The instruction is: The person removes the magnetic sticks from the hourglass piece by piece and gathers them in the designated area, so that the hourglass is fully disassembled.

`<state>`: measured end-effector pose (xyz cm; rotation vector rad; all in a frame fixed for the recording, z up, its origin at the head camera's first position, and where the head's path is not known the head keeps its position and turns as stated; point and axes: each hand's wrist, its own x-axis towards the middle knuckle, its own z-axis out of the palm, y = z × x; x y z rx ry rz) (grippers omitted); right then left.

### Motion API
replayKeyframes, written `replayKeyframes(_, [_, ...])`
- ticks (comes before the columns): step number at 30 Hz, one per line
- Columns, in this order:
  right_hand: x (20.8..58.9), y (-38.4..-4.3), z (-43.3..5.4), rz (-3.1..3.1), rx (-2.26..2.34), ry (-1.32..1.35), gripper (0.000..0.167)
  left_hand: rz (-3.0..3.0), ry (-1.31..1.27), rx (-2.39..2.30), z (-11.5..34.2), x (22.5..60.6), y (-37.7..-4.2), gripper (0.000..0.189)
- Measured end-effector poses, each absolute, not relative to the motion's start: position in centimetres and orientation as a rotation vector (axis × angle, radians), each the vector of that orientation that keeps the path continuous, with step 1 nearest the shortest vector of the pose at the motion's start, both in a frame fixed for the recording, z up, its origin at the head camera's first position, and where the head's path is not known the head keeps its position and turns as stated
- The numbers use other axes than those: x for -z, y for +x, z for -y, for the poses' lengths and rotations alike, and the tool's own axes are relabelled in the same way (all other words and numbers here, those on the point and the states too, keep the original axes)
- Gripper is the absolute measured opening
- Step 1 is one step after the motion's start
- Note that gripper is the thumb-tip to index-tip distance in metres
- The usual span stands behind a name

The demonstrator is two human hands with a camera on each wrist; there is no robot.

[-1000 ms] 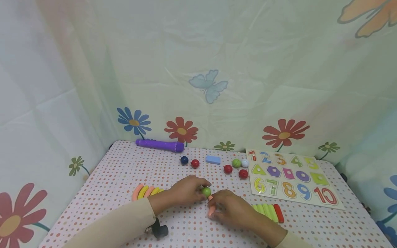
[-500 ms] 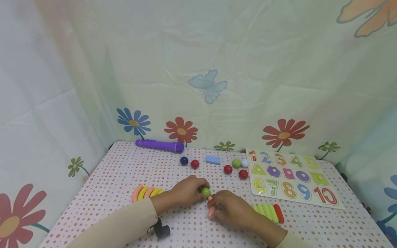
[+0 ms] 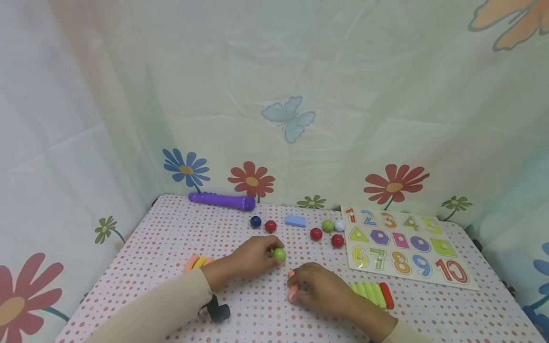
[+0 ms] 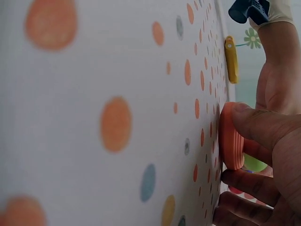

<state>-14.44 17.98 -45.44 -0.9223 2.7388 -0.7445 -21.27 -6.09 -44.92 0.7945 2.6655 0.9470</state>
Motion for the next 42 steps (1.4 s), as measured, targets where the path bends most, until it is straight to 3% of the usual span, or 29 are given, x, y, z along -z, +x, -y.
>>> replayKeyframes(12, [45.3,-14.4,-17.9,-2.741,0.752,-0.908,0.023,-2.762,0.517,-1.011,9.8,42.9,-23.9,0.038])
replayKeyframes(23, [45.2,-14.3,-18.1,-2.732,0.771,-0.851,0.023,-2.868,0.282,-0.992,12.8,43.5,-27.1,0.039])
replayKeyframes(42, [45.2,-14.3,-18.5,-2.707,0.779,-0.827,0.024,-2.877,0.295,-0.924,13.1,44.7,-29.5,0.033])
